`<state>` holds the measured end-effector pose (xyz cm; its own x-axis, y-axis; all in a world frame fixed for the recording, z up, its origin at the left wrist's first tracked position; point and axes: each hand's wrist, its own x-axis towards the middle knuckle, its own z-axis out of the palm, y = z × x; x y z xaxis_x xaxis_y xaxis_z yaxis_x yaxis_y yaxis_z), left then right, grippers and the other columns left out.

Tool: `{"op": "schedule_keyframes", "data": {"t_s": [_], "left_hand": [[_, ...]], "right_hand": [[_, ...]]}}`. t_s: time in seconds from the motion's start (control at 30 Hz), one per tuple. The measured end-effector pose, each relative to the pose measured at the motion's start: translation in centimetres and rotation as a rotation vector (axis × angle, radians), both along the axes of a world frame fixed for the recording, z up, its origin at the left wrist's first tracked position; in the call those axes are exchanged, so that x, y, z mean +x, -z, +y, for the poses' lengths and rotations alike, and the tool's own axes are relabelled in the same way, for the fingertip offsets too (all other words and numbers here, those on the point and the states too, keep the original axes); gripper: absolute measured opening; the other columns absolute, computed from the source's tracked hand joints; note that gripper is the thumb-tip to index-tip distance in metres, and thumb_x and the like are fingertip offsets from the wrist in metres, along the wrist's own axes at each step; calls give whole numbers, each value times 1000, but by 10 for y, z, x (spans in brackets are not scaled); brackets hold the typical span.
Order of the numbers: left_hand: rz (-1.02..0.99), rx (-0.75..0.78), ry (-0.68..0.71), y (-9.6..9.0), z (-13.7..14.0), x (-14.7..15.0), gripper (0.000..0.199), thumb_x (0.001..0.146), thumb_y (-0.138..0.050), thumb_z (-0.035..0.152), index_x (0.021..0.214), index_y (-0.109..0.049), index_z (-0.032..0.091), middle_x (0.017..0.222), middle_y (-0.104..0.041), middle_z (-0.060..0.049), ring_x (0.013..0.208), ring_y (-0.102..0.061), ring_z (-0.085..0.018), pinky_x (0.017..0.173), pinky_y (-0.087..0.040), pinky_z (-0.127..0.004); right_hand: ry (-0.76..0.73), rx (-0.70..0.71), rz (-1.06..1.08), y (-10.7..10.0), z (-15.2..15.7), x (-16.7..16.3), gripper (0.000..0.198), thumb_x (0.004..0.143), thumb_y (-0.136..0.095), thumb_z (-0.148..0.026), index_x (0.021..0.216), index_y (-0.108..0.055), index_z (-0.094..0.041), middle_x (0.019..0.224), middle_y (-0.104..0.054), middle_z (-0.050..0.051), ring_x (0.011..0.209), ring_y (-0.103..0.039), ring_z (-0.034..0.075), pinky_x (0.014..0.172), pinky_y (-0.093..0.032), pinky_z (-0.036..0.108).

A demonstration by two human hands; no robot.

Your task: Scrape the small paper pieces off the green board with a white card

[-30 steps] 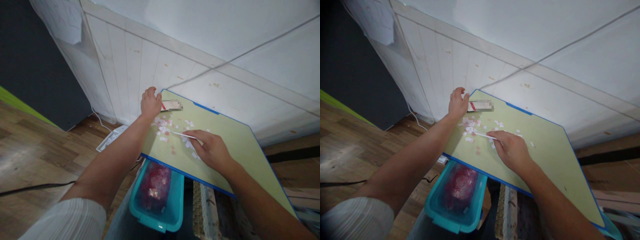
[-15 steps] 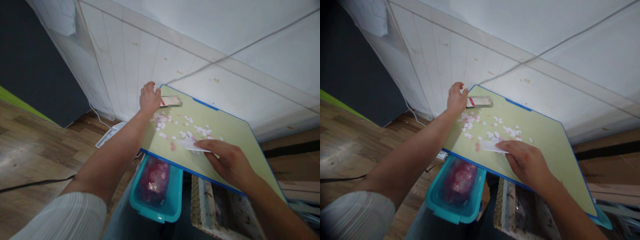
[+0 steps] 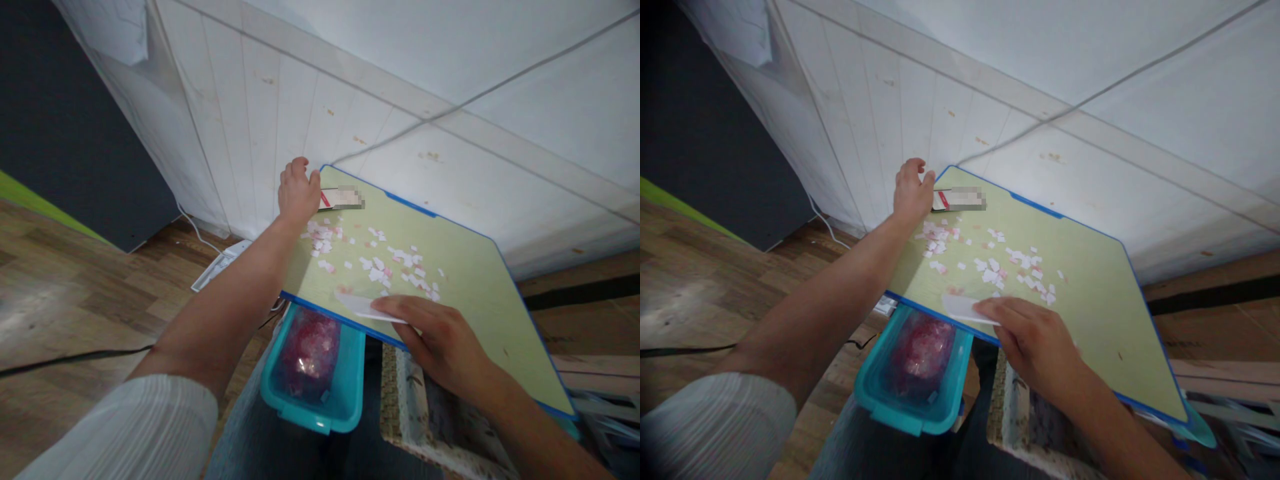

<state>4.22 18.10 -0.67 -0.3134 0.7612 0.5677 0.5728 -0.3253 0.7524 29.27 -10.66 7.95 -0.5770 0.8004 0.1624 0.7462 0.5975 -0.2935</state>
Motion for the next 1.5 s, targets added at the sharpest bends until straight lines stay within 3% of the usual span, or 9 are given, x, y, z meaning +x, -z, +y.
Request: {"op": "schedule_keyframes", "data": {"t_s": [0.1, 0.27, 0.5, 0.73, 0.93, 1.07, 1.13, 1.3, 1.5], "left_hand": [[-16, -3, 23, 1, 1, 0, 29, 100, -54, 41, 123, -56, 24, 124, -62, -13, 124, -55, -29, 113, -40, -49], [-30, -3, 29, 1, -1, 0, 30, 101, -53, 43, 123, -55, 23, 124, -61, -13, 126, -55, -30, 116, -38, -50], [-66, 1, 47, -1, -2, 0, 32, 100, -54, 48, 122, -55, 25, 125, -61, -13, 129, -53, -30, 117, -36, -50], [-69, -17, 44, -1, -2, 0, 32, 100, -54, 48, 122, -55, 25, 126, -61, -13, 128, -53, -30, 117, -37, -50], [-74, -17, 58, -3, -4, 1, 33, 100, -52, 50, 123, -55, 27, 129, -61, -13, 130, -52, -30, 117, -37, -51], [-87, -21, 43, -5, -6, 1, 32, 99, -54, 50, 121, -56, 27, 127, -62, -12, 131, -52, -30, 117, -38, -50], [-91, -27, 48, -5, -6, 1, 33, 99, -54, 51, 122, -56, 27, 127, -61, -12, 132, -51, -30, 118, -37, -50], [-90, -14, 51, -4, -5, 1, 32, 98, -54, 50, 122, -55, 28, 127, -61, -12, 131, -51, -30, 118, -38, -49], [-87, -27, 57, -5, -5, 1, 31, 98, -54, 49, 120, -55, 28, 127, -61, -12, 128, -52, -30, 116, -38, -53]], "right_hand": [[-21, -19, 28, 0, -7, 0, 35, 101, -53, -18, 133, -65, -27, 129, -74, 3, 116, -71, 18, 100, -56, 31], [210, 101, -2, 11, 6, 7, 31, 102, -52, -22, 128, -68, -26, 124, -76, 4, 112, -73, 22, 97, -57, 36], [38, -60, 35, 6, -22, 4, 36, 101, -55, -18, 135, -63, -30, 130, -73, 1, 117, -70, 16, 101, -55, 29], [205, 98, 25, 15, 7, -7, 30, 102, -52, -20, 126, -69, -25, 123, -76, 5, 111, -73, 21, 98, -57, 36], [-12, -61, 46, 2, -9, -5, 35, 101, -52, -18, 131, -66, -27, 129, -74, 4, 117, -71, 20, 101, -57, 34], [316, 20, 132, -11, -24, 15, 28, 98, -60, -29, 124, -71, -29, 117, -78, 3, 99, -75, 24, 79, -62, 32], [498, -38, 198, -13, -30, 27, 27, 95, -65, -37, 120, -74, -28, 109, -79, 3, 86, -75, 24, 64, -60, 30], [571, -396, 211, -2, -23, 61, 30, 92, -67, -46, 107, -77, -22, 88, -77, 3, 70, -70, 22, 59, -56, 31], [717, -300, 298, 5, 7, 101, 37, 87, -72, -50, 107, -75, -18, 84, -76, 4, 69, -68, 22, 61, -55, 32]]}}
